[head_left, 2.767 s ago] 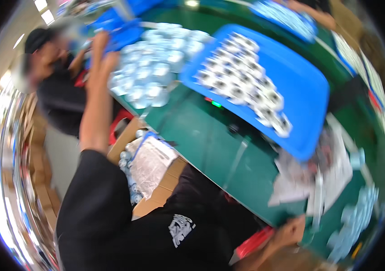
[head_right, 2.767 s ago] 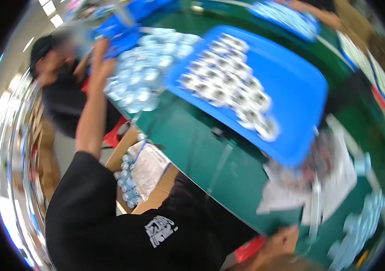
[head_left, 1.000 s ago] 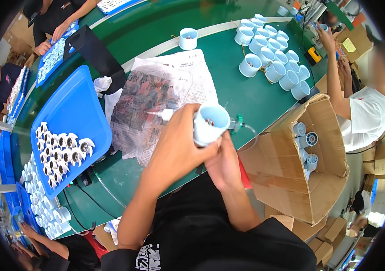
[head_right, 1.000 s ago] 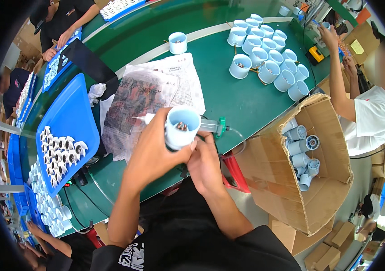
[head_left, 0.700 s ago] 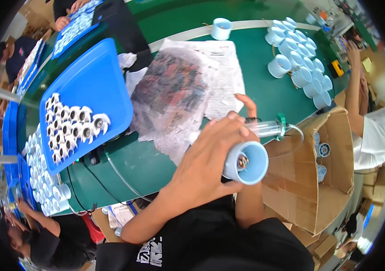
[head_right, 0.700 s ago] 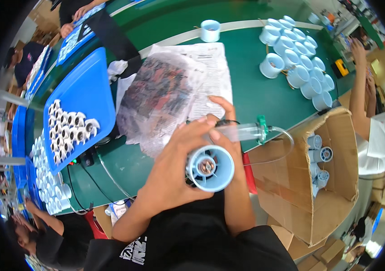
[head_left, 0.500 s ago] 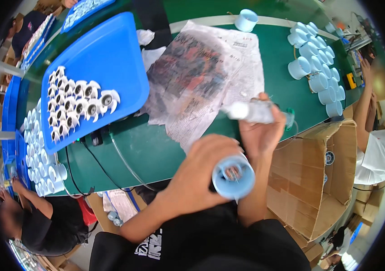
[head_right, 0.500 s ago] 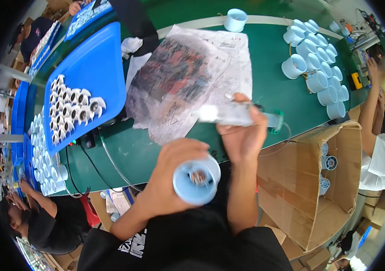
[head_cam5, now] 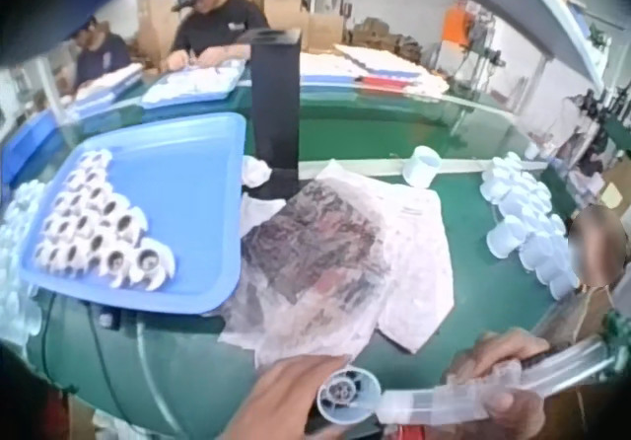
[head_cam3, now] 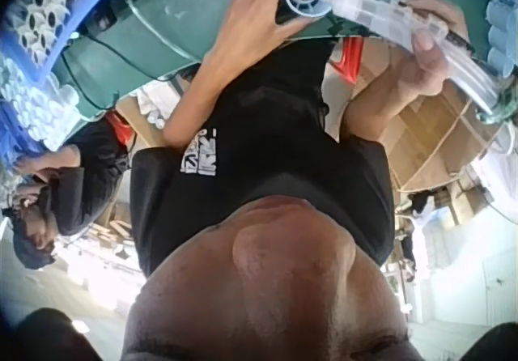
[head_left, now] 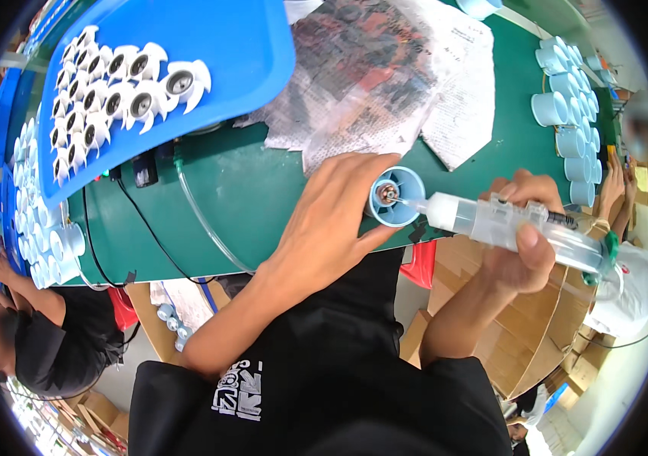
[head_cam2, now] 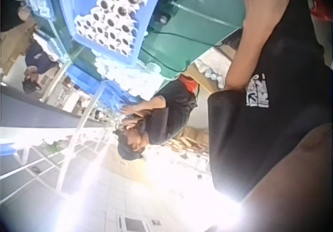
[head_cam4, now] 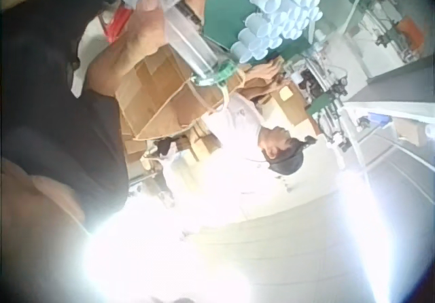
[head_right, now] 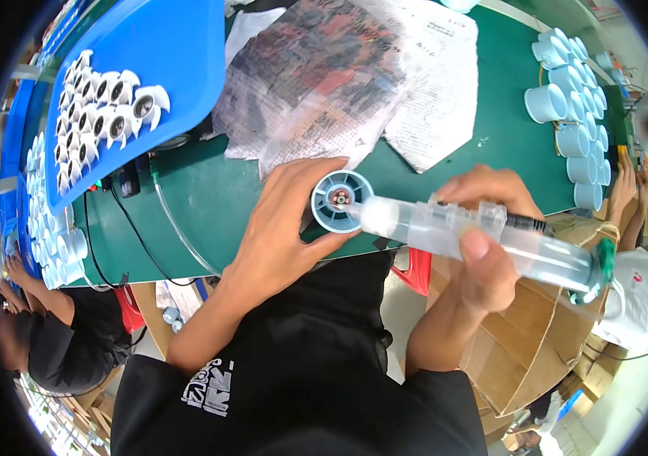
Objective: Assembling small fan-like white components and applying fluid with a syringe at an industrial workstation.
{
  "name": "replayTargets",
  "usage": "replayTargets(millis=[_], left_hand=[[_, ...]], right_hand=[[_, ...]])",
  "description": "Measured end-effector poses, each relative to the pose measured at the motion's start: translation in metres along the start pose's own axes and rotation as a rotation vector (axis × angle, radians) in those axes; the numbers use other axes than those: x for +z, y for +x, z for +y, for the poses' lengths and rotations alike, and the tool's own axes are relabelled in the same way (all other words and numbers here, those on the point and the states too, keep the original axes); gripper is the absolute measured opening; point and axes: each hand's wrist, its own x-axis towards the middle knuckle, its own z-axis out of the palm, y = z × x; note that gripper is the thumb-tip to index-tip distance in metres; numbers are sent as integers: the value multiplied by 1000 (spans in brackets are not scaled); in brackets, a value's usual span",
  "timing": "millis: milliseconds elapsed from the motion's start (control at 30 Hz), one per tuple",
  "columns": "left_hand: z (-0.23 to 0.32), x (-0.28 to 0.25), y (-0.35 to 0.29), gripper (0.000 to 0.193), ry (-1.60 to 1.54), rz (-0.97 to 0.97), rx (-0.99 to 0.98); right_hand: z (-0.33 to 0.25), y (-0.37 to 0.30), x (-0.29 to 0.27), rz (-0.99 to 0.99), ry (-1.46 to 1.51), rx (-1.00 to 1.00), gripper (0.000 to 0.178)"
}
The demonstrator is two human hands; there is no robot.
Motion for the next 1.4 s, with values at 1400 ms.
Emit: replayTargets(millis=[1400], left_hand=[[-7,4,-2,65,19,37,48]], right_hand=[[-7,-7,-1,-15,-244,108,47]])
